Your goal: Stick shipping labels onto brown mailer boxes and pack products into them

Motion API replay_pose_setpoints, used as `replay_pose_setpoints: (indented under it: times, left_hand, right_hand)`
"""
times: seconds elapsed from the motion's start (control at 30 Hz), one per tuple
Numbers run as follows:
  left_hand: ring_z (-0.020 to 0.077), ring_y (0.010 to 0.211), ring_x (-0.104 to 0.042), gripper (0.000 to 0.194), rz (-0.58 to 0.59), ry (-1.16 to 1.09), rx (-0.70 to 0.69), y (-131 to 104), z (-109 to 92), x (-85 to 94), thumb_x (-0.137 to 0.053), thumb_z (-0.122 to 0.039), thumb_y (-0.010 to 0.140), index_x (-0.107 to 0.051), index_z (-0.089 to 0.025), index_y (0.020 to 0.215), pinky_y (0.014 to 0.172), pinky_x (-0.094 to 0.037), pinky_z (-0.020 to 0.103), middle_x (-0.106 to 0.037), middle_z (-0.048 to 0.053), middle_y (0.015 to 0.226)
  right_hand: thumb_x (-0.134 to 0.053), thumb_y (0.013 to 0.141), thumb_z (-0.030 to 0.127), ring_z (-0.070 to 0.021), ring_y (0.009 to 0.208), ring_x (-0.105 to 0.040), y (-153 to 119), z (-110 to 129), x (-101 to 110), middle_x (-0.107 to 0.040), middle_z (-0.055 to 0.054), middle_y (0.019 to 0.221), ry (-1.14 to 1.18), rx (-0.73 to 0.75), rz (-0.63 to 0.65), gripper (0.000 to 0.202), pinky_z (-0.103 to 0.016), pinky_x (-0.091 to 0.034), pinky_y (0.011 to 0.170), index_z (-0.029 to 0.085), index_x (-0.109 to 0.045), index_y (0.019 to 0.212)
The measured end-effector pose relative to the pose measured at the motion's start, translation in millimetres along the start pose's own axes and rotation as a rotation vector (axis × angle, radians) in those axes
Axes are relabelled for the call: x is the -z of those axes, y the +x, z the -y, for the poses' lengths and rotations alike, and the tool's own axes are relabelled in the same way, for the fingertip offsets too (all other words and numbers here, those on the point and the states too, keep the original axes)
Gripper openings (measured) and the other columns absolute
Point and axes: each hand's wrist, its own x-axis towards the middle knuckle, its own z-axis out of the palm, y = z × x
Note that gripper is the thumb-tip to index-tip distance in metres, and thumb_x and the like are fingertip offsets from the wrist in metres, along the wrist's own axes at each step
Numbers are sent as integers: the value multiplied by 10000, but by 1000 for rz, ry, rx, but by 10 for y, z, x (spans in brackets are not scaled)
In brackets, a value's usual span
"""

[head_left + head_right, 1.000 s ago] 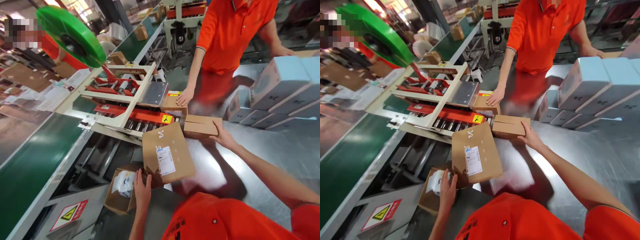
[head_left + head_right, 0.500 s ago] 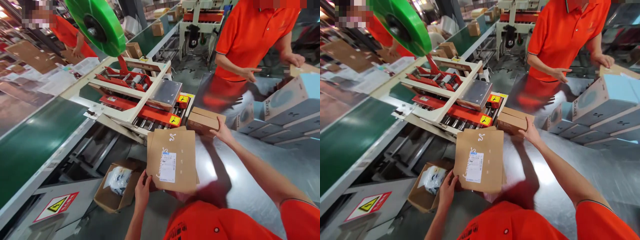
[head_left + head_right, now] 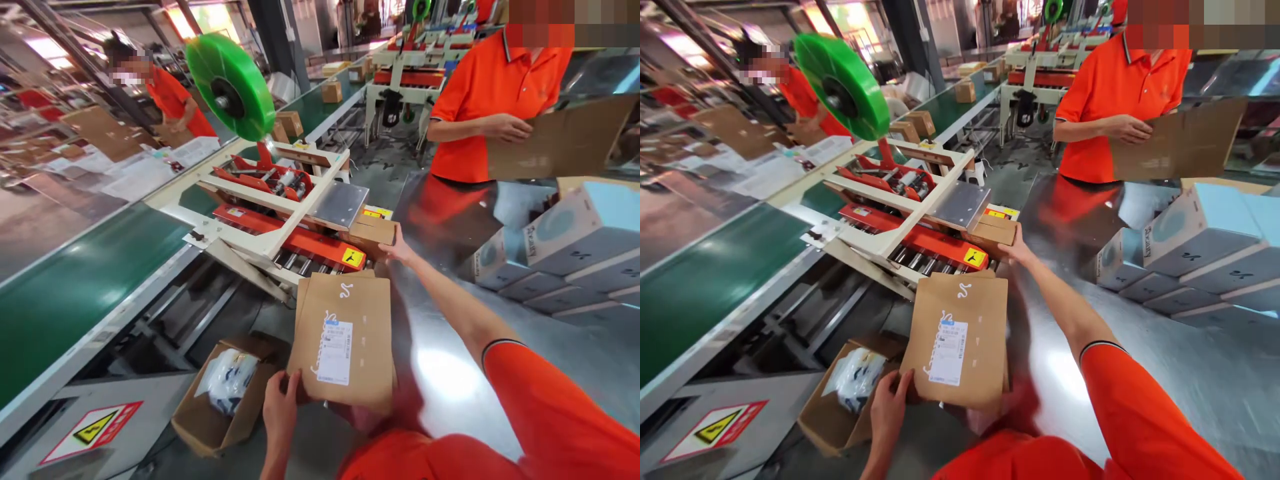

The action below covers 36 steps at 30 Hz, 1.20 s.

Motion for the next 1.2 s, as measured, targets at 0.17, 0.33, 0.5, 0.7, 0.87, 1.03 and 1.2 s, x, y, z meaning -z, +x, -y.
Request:
replay_pose_setpoints:
  times: [0.17, 0.33, 0.5, 0.7, 0.87, 1.03, 1.2]
  left_hand:
    - [348, 1076, -603, 476, -177, -234, -160, -192, -350, 103, -581, -598, 699, -610, -168, 902, 972, -458, 506, -655, 176, 1126]
    - [220, 767, -622, 404, -145, -560, -201, -622, -785, 245, -670, -550, 707, -597, -191, 878, 717, -526, 358, -644, 53, 820]
    - [289, 877, -640, 282, 108, -601, -271, -1107, -1050, 92, -668, -530, 708, -612, -269, 798, 828, -531, 463, -669, 70, 879]
    - [257, 859, -643, 205, 615, -632, -226, -1512, -1320, -714, -613, -414, 742, -589, -235, 839, 817, -523, 428, -664, 69, 869]
    - [328, 1399, -407, 723, 931, -372, -536, -1391, -1531, -1003, -712, -373, 713, -503, -216, 1387, 1143, -357, 495, -483, 186, 1458]
    - [266, 1338, -490, 593, 828, -457, -815, -673, -1565, -639, -613, -305, 805, -518, -236, 1387, 1152, -367, 453, -534, 151, 1424]
    - [247, 998, -666, 301, 578, -481, -668, 316, -798, -70, -491, -382, 879, -641, -309, 1130, 878, -547, 412, -691, 101, 1126]
  right_hand:
    - [-639, 751, 614, -317, 1317, -504, -565, 8, -209, -348, -186, 1555, -13, -73, -68, 1069, -493, -417, 1103, 177, -118, 1576]
    - [-553, 822, 655, -270, 1401, -419, -1262, 301, -134, -455, -135, 1500, -24, 134, -42, 794, -443, -334, 1178, 203, -417, 1460]
    - [-424, 918, 643, -242, 1394, -437, -1897, 613, 187, -489, -57, 1488, -48, 183, -39, 631, -431, -360, 1171, 292, -442, 1442]
    - [-477, 843, 668, -365, 1361, -456, -2592, 219, 901, -479, -149, 1482, -421, 120, -367, 831, -565, -323, 1161, 220, -335, 1528]
    - [-544, 765, 647, -367, 1334, -468, -3394, -357, 1087, -548, -76, 1422, -417, -90, -323, 615, -522, -362, 1152, 395, -603, 1323]
    - [-545, 742, 685, -370, 1269, -545, -4026, -389, 181, -625, -83, 1337, -401, -230, -366, 639, -538, -463, 1069, 307, -661, 1244]
    - [-531, 829, 613, -315, 1228, -601, -3713, 146, -1138, -601, -85, 1373, -354, -6, -313, 587, -453, -532, 1012, 282, -620, 1305]
